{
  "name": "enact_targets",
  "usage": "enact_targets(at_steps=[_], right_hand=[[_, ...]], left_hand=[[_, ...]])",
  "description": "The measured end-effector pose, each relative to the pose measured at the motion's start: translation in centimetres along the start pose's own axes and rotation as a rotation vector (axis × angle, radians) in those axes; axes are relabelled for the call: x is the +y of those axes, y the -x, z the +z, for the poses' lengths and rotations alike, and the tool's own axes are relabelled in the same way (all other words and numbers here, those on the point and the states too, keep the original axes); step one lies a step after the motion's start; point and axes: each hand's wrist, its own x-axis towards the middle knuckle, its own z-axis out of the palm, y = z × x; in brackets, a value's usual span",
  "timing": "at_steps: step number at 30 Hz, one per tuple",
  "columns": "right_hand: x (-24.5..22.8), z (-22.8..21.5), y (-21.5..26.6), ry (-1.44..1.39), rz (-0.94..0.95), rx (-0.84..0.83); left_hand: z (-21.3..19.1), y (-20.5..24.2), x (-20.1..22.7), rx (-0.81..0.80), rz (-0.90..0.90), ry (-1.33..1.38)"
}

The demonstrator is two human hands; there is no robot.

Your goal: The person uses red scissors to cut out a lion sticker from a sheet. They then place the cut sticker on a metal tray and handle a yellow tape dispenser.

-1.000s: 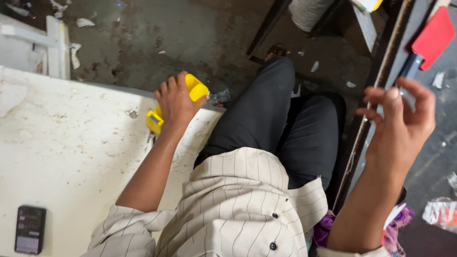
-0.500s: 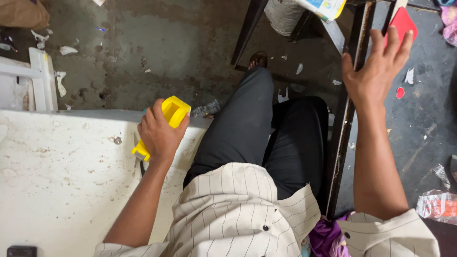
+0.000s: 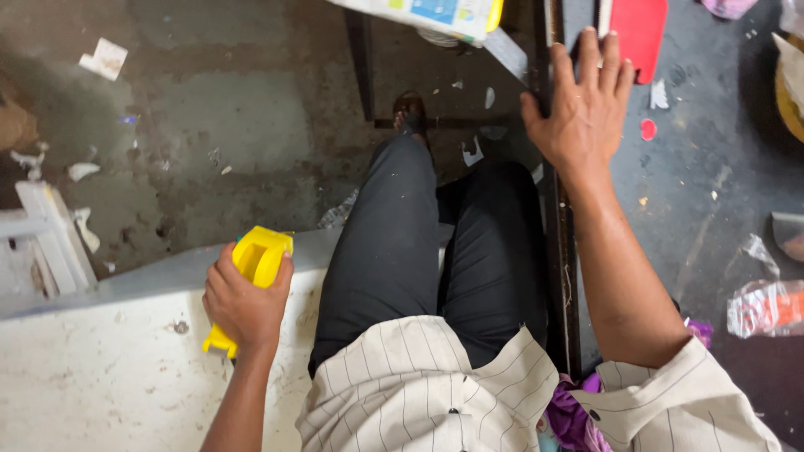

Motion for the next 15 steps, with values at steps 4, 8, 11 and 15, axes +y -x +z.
enact_targets(at_steps=[4,8,11,15], right_hand=[[-0.1,-0.2,0.0,-0.01,0.014,0.022],[-0.2,-0.4,-0.2,-0.002,0.005,0.044],[-0.4,-0.8,-0.2,0.004,0.003,0.053],[-0.8,-1.5,-0.4,-0.003,0.01,0.057]], left_hand=[[-0.1,-0.1,0.2,-0.024,-0.007,-0.006],[-0.1,0.0,0.3,-0.011,0.024,-0.015],[0.0,0.2,0.2,-0.012,0.016,-0.031],[0.1,0.2,0.3,-0.016,0.004,-0.045]])
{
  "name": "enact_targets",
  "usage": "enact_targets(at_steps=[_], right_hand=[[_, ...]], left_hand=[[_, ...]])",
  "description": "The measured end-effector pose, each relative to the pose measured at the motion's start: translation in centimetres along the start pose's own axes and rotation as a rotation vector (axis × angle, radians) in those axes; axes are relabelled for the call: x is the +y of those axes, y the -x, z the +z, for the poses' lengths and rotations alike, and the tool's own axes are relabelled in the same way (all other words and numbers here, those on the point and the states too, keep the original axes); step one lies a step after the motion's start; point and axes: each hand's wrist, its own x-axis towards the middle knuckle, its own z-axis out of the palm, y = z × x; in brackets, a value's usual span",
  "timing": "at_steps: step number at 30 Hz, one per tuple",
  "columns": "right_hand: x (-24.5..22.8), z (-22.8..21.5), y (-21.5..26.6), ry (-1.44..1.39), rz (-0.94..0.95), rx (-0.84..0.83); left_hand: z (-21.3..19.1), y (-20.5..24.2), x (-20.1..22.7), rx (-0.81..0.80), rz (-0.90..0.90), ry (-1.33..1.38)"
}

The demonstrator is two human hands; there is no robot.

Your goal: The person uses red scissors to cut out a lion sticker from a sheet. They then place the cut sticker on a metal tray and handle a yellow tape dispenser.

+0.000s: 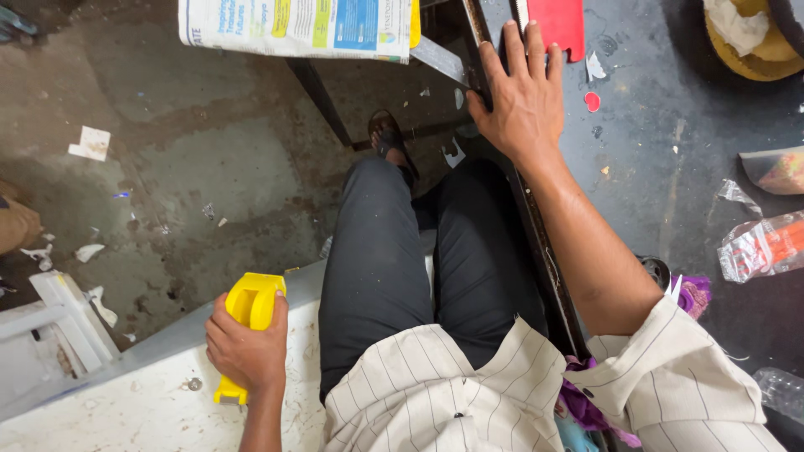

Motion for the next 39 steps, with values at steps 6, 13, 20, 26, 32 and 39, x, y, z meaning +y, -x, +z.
enact_targets(at_steps=[6,13,20,26,32,39], right_hand=[[0.2,0.2,0.2,0.0,0.002,0.014],[1.2,1.9,0.8,-0.054,-0.015,0.035],[1.7,2.1,1.4,-0.025,-0.094,0.057],[1.6,2.6,1.4,0.022,-0.078,0.053],[1.5,2.5,1.5,0.016,-0.08,0.036],[1.2,2.1,1.3,0.02,-0.081,0.031]], left_hand=[[0.0,0.1,0.1,0.028,0.005,-0.001],[0.4,0.1,-0.2,0.036,0.005,0.035],[0.5,-0.1,-0.4,0.036,-0.042,0.087],[-0.4,-0.3,-0.4,0.037,-0.047,0.109],[-0.4,-0.2,-0.6,0.035,-0.053,0.123],[-0.4,-0.2,-0.8,0.034,-0.058,0.116]])
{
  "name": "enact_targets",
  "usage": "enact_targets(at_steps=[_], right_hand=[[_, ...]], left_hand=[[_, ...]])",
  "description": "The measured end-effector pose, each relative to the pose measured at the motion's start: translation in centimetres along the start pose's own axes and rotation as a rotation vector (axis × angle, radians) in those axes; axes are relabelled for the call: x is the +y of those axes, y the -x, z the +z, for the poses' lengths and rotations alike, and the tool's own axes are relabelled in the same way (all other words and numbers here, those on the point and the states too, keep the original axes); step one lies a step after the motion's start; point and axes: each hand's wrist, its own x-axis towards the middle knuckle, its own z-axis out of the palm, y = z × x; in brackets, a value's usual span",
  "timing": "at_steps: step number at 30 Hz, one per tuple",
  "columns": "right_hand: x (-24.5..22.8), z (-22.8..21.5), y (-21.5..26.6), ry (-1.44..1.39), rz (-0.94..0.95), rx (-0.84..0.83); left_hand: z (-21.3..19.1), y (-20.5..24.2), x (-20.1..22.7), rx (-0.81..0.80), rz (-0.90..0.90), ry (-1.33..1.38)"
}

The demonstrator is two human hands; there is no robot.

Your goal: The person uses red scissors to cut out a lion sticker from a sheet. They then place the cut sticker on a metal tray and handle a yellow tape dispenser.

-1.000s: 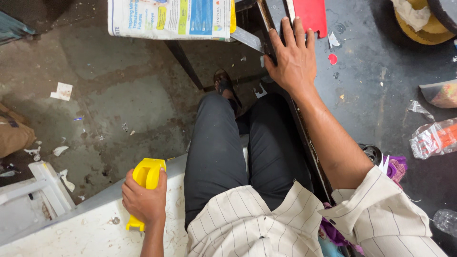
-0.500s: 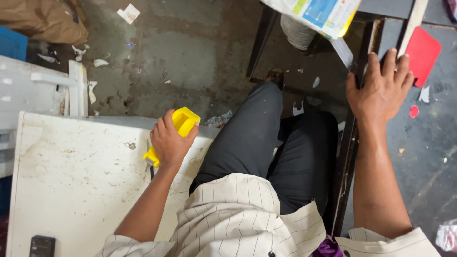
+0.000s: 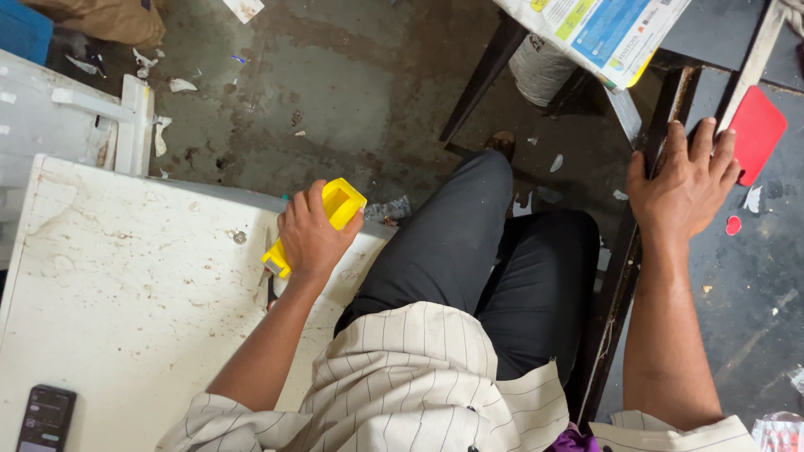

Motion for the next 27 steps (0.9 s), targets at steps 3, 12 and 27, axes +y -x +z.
enact_targets(at_steps=[3,12,27], right_hand=[[-0.23,-0.13,-0.02,0.008,0.001,-0.003],[-0.37,-0.15,-0.03,0.015,-0.001,0.002],[-0.12,0.14,-0.05,0.011,0.016,0.026]], left_hand=[[-0.04,0.03,-0.05,-0.01,-0.013,-0.006],[-0.19,-0.1,0.0,0.015,0.004,0.014],[0.01,-0.34,0.34,0.003,0.011,-0.013]])
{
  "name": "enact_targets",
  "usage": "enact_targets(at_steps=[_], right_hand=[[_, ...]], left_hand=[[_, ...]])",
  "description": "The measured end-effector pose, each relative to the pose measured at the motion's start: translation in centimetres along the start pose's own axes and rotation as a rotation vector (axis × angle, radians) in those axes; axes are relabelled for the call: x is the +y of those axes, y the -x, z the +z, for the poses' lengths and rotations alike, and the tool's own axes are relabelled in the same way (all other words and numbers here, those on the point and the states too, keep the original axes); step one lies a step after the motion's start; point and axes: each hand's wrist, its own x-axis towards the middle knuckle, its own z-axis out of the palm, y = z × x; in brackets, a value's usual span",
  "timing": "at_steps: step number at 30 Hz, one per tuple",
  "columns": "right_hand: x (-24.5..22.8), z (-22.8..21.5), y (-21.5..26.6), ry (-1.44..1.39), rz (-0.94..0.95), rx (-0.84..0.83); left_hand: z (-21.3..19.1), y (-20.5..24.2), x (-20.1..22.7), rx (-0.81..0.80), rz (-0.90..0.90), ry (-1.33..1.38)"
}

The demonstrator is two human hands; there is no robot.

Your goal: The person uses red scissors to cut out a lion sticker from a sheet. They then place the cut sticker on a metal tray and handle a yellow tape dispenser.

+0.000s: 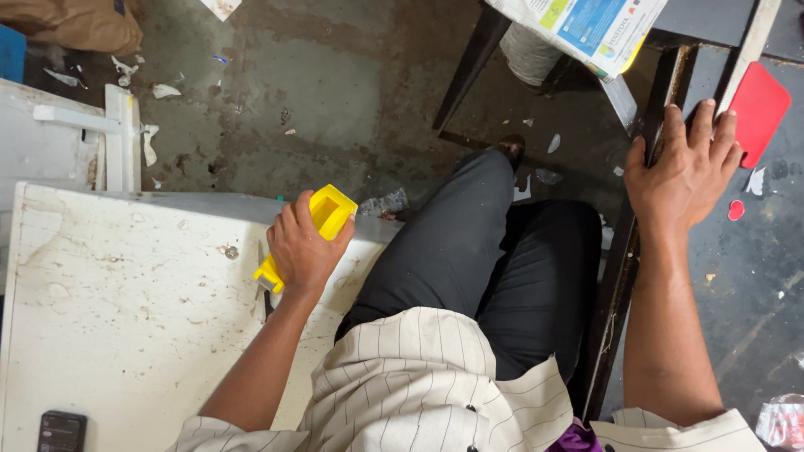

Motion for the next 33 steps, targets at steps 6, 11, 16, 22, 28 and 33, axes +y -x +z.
enact_targets(at_steps=[6,11,16,22,28,33], right_hand=[[0.0,0.1,0.1,-0.009,0.008,0.001],[0.0,0.1,-0.1,-0.006,-0.011,0.008],[0.0,0.1,0.1,-0.002,-0.022,0.019],[0.8,0.9,0.4,0.017,-0.055,0.025],[2.7,2.9,1.0,0.08,-0.114,0.058],[4.1,4.3,1.3,0.051,-0.117,0.055]], left_hand=[[0.1,0.1,0.0,0.003,-0.001,0.009],[0.0,0.2,-0.2,0.017,0.002,0.002],[-0.1,0.3,-0.3,0.022,-0.006,0.019],[0.1,0.5,-0.6,0.021,-0.024,0.045],[0.1,0.6,-0.8,0.013,-0.039,0.047],[0.2,0.7,-0.9,0.001,-0.046,0.046]])
